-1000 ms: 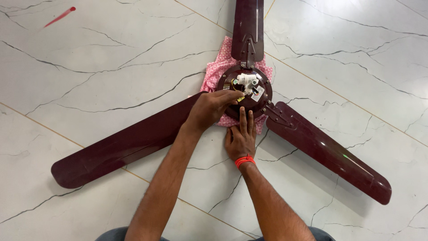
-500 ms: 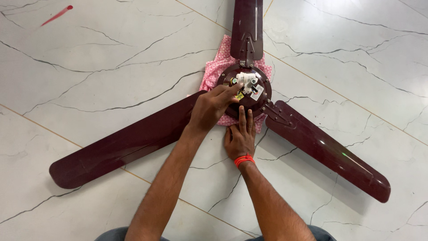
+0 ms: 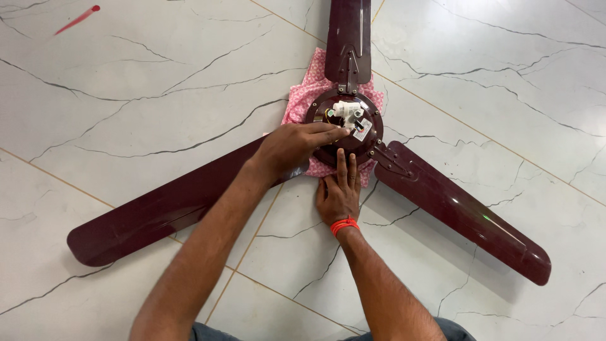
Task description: The person is repairing a ceiling fan placed on the floor. They use a screwdriver to tighten screws on the fan's central hub, adjusting the fan blades and internal components.
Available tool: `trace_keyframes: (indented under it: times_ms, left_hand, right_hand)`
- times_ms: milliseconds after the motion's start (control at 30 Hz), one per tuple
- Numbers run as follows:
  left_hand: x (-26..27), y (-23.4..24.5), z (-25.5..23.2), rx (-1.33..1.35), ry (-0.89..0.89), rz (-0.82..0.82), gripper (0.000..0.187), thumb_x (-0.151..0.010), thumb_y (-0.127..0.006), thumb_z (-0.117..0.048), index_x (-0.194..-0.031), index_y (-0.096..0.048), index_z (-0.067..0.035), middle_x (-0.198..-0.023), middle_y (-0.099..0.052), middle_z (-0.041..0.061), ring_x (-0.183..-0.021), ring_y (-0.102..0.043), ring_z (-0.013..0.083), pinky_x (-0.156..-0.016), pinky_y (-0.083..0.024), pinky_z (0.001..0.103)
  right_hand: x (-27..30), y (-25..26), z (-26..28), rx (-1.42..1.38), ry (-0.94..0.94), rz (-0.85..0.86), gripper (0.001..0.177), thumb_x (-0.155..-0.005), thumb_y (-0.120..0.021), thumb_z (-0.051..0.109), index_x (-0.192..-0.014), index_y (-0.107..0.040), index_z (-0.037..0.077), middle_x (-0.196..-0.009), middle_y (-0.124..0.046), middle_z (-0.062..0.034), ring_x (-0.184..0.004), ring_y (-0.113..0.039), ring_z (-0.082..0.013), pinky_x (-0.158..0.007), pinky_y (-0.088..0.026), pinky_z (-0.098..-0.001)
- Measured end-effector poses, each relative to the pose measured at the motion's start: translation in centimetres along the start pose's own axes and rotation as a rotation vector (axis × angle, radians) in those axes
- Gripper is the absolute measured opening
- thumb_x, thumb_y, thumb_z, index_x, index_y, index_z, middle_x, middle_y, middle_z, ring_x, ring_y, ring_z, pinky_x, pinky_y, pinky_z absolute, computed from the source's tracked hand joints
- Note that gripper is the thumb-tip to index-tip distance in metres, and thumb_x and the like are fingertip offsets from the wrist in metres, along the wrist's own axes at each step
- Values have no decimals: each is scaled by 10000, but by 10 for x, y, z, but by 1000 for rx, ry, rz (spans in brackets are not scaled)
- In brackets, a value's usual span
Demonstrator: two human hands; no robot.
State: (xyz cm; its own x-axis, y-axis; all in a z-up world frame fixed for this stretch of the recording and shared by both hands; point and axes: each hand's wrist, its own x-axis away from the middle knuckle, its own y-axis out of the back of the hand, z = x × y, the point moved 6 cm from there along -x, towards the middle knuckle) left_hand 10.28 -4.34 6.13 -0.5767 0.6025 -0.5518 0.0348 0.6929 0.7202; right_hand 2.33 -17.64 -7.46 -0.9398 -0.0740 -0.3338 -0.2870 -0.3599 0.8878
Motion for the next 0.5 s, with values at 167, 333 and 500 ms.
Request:
trace_keyframes:
  times_ms: [167, 333, 500]
  left_hand:
    - [-21, -3, 14, -207, -120, 251, 265, -922, -646, -82, -1176, -719, -106, -989, -728, 69, -821, -752, 264, -697, -618, 400]
    - [-32, 1, 23, -387, -122, 432, 155, -946, -686, -198, -925, -694, -45, -917, -705, 96, -796, -749, 257, -670, -617, 417]
    - [-39, 5, 22, -399, -92, 433, 267, -864, -719, -307, -883, -704, -40, -850, -705, 117, -699, -742, 275, -553, -597, 418]
  right_hand:
    - [0, 2, 1, -4, 3, -2, 187, -950, -633, 185, -876, -698, 27, -1702, -231, -110, -1582, -161, -370, -1257, -229, -522]
    - [0, 0, 0, 2, -12, 24, 195, -947, -636, 185, -852, -695, 26, -1702, -219, -106, -1581, -152, -365, -1254, -223, -525]
    - [1, 0, 1, 7, 10, -1, 192, -951, -629, 181, -860, -693, 25, -1708, -219, -109, -1585, -152, -368, -1255, -233, -523]
